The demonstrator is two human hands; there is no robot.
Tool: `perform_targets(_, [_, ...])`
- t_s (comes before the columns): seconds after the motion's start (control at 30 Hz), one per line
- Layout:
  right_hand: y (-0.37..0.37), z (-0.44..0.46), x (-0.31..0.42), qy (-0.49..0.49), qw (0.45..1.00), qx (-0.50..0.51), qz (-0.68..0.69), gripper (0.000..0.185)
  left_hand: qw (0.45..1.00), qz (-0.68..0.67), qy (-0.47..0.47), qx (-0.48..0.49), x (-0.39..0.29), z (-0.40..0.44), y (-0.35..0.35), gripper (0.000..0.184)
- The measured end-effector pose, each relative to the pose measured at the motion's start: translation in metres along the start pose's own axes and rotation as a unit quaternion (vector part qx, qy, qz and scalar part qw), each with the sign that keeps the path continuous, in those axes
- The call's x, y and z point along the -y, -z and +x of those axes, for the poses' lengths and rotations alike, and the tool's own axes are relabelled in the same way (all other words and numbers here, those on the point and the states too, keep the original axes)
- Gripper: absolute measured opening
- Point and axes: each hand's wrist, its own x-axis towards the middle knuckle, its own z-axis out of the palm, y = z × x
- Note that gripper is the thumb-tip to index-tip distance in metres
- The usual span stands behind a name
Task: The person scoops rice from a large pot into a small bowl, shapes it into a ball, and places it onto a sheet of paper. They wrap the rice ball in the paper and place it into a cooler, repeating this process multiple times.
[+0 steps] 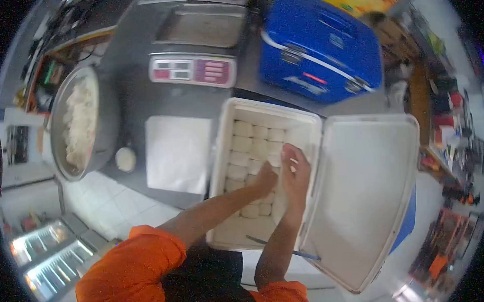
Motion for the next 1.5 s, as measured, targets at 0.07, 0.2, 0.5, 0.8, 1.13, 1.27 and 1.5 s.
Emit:
perform_targets(0.07, [-0.031,-0.007,0.038,0.034,0.998,0.034,0.034,0.023,0.940,-0.298,-0.124,-0.114,0.003,-0.044,-0.003,0.030])
perform_targets(0.2, [-0.143,-0.043,0.103,0.124,0.978,0.159,0.055,0.022,0.891,-0.267,-0.258,-0.259,0.081,-0.223,0.045,0.031])
perform_targets(0.5, [-0.447,-0.134,0.071,0.296,0.913,0.225,-0.170,0.117,0.805,-0.488,0.178,-0.288,0.320,-0.435,-0.090,0.025])
perform_targets(0.8, [-0.404,-0.149,0.086,0.201,0.957,0.206,-0.026,0.127,0.132,-0.984,0.076,-0.095,0.369,-0.387,-0.005,0.043])
perform_targets(1.13, [-0.243,-0.210,0.054,0.106,0.984,-0.051,-0.136,0.100,0.846,-0.201,-0.057,-0.490,0.301,-0.227,-0.013,0.047])
perform_targets(1.27, [-0.235,-0.248,0.036,0.071,0.987,-0.100,-0.104,0.092,0.896,-0.108,-0.088,-0.422,0.304,-0.203,-0.017,0.047])
perform_targets(1.5, [-0.255,-0.243,0.051,0.062,0.996,-0.061,0.001,0.055,0.793,-0.307,0.006,-0.527,0.292,-0.325,0.047,0.045])
